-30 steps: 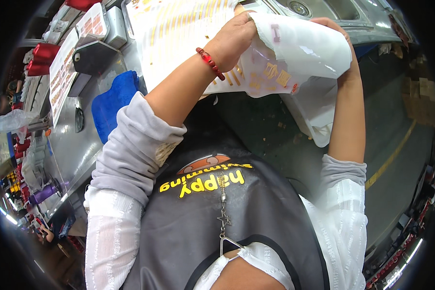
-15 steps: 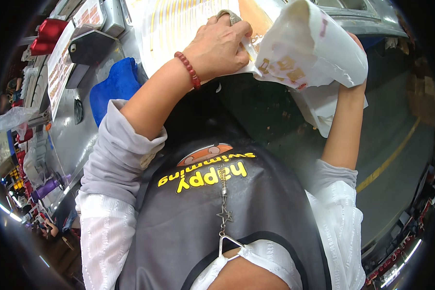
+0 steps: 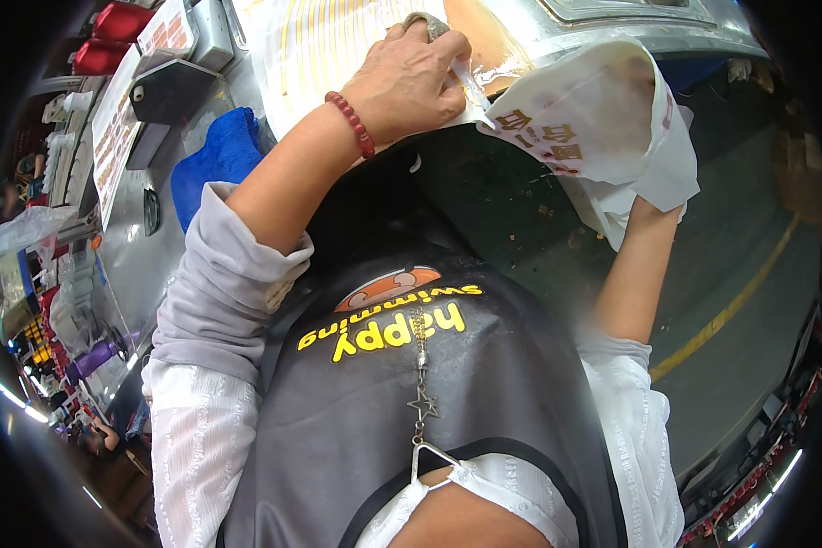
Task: The person applies gold stickers to a red cylindrical container, smoothing each with a green tool and rotating the container to cover multiple sides. The person then handles sticker sheets, peeling and preparing additional stickers.
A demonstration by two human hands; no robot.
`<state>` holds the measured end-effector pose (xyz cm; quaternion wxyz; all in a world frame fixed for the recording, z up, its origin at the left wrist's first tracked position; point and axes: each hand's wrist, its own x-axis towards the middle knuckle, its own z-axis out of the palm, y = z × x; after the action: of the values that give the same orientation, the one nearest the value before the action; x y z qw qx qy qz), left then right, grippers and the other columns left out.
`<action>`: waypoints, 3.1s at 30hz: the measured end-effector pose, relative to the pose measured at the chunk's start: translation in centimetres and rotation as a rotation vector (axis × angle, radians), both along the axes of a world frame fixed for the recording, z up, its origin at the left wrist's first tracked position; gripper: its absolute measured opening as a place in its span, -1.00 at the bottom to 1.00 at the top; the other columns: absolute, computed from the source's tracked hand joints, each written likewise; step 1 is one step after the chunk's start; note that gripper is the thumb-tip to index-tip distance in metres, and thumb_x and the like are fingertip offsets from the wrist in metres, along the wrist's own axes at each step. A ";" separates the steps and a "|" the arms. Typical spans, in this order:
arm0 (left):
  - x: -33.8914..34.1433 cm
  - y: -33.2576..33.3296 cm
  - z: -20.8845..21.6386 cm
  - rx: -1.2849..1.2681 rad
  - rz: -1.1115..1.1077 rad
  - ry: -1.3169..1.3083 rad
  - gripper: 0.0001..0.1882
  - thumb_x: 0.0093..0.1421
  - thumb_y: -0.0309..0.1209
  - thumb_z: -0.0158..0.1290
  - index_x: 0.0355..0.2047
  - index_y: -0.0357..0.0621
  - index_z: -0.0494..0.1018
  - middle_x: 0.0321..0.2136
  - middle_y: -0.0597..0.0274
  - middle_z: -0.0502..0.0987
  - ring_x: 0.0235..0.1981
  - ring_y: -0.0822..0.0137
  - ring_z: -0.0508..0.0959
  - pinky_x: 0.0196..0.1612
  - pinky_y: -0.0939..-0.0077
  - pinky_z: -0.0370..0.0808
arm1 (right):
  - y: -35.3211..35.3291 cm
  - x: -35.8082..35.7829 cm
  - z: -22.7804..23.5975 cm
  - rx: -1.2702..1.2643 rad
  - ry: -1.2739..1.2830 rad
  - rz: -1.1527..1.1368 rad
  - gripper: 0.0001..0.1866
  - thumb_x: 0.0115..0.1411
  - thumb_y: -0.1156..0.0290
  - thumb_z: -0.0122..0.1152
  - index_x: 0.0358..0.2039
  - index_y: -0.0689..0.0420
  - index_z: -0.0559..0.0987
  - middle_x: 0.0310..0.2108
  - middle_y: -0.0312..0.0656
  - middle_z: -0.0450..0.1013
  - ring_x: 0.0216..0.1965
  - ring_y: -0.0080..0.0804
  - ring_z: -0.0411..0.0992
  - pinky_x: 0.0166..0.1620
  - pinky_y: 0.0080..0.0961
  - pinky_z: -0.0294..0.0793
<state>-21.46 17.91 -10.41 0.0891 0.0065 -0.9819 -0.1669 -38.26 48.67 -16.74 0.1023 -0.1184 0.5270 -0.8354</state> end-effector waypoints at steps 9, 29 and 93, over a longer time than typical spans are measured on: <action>-2.0 3.2 1.3 0.429 -0.152 0.157 -0.48 0.16 -0.32 0.04 0.13 -0.28 0.40 -0.24 -0.27 0.53 -0.05 -0.13 0.47 0.06 0.11 0.44 | -1.3 -1.0 0.4 0.127 -0.143 0.011 -0.63 0.31 0.34 0.11 0.06 0.25 0.54 -0.03 -0.11 0.55 0.00 -0.31 0.52 0.06 -0.42 0.53; -4.0 4.0 -1.1 0.579 -0.040 0.234 -0.36 0.16 -0.44 -0.01 0.21 -0.41 0.07 -0.01 -0.44 0.39 0.09 -0.29 0.40 0.21 0.07 0.32 | -5.9 -4.5 3.4 -0.395 -0.179 0.899 -0.57 0.26 0.39 0.23 0.12 0.24 0.53 0.04 -0.14 0.55 0.04 -0.30 0.52 0.13 -0.34 0.51; -8.8 -26.2 10.2 1.677 -0.023 0.613 -0.74 0.20 -0.51 -0.01 -0.10 -0.26 0.48 -0.24 0.12 0.62 -0.32 0.26 0.63 -0.25 0.33 0.59 | -42.6 -14.2 20.3 0.497 0.334 1.197 -0.34 0.29 0.07 0.25 0.29 0.14 0.37 0.15 -0.16 0.46 0.15 -0.37 0.43 0.23 -0.39 0.39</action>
<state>-30.25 -8.26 -0.24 0.3120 0.0147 -0.4700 -0.8255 -52.42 6.11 3.61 0.4897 -0.4910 0.5558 -0.4585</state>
